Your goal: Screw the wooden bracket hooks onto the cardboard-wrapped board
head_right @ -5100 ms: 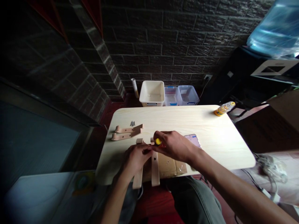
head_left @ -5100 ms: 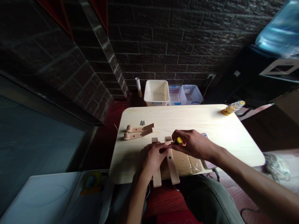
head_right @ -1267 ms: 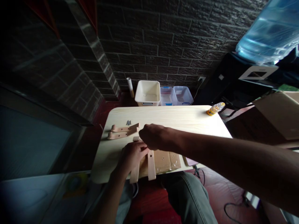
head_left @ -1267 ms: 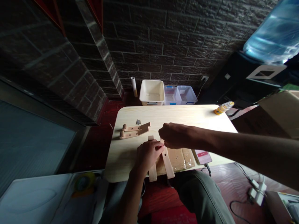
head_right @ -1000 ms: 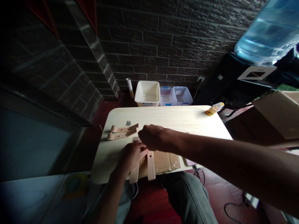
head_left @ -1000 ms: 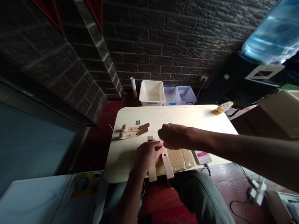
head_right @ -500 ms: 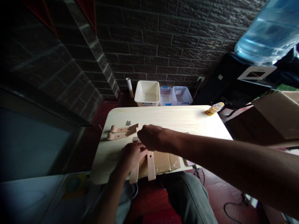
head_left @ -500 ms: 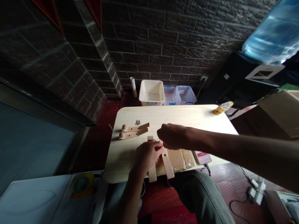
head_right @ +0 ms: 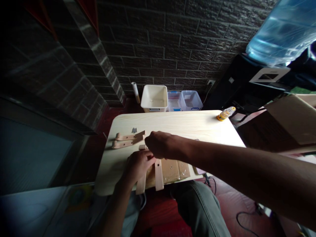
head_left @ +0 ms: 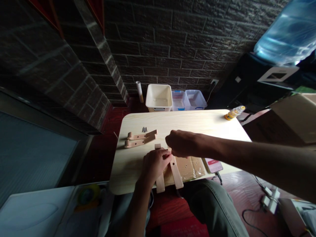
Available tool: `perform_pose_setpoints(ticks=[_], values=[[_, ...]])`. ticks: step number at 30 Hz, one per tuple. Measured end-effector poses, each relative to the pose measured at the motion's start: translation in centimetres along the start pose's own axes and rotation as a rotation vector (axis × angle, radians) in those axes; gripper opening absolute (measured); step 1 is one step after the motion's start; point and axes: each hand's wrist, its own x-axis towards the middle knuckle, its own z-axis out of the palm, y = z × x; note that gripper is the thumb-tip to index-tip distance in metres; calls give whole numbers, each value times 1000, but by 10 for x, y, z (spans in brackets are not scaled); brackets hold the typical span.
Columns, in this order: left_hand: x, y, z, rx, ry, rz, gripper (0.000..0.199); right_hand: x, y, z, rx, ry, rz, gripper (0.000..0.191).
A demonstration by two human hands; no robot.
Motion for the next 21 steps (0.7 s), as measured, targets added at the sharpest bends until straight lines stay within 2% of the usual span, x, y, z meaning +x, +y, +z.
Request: perform_pose_setpoints(ticks=[3, 6, 10, 15, 21], values=[[0, 0, 0, 5, -3, -7, 14, 0, -3, -5, 54, -83, 84, 18], [0, 1, 0, 17, -10, -27, 14, 4, -3, -5, 66, -107, 59, 20], [1, 4, -2, 28, -29, -49, 14, 15, 4, 6, -22, -144, 24, 16], [1, 6, -4, 18, -40, -53, 16, 23, 19, 23, -17, -78, -9, 10], [1, 5, -3, 9, -38, -41, 16, 21, 28, 30, 77, -23, -113, 17]])
